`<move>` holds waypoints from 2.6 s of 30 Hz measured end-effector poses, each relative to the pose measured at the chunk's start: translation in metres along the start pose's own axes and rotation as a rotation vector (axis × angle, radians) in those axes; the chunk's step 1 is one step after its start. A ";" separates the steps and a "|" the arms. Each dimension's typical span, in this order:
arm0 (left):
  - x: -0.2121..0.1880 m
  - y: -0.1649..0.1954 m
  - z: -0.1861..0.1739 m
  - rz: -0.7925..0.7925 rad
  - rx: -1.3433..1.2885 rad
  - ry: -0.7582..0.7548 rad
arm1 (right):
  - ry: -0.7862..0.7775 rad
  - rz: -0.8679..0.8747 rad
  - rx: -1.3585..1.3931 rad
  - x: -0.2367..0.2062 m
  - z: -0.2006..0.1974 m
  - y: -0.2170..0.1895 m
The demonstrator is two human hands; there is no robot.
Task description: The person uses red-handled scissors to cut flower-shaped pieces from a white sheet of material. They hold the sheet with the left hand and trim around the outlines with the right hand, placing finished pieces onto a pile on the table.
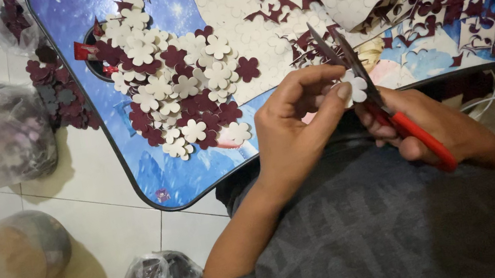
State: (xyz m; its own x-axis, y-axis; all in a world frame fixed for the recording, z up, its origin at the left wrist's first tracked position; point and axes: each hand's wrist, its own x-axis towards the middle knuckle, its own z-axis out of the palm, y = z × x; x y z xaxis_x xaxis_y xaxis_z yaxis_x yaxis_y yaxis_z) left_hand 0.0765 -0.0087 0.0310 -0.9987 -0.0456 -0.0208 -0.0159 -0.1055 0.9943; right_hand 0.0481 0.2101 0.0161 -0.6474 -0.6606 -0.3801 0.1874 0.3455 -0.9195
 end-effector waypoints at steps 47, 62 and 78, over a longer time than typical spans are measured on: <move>0.003 -0.003 -0.023 -0.030 -0.188 0.154 | 0.103 -0.038 -0.213 -0.004 -0.015 0.013; 0.000 -0.014 -0.035 0.193 -0.250 0.298 | -0.167 0.026 -0.343 0.002 -0.007 0.013; -0.006 -0.017 -0.017 0.056 -0.220 0.196 | -0.138 0.019 -0.220 0.008 -0.003 0.009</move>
State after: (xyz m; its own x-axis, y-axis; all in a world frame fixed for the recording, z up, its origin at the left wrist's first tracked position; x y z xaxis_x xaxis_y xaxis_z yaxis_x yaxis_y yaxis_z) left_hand 0.0832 -0.0232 0.0120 -0.9691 -0.2465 -0.0077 0.0713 -0.3096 0.9482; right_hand 0.0427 0.2100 0.0055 -0.5355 -0.7324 -0.4206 0.0236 0.4849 -0.8743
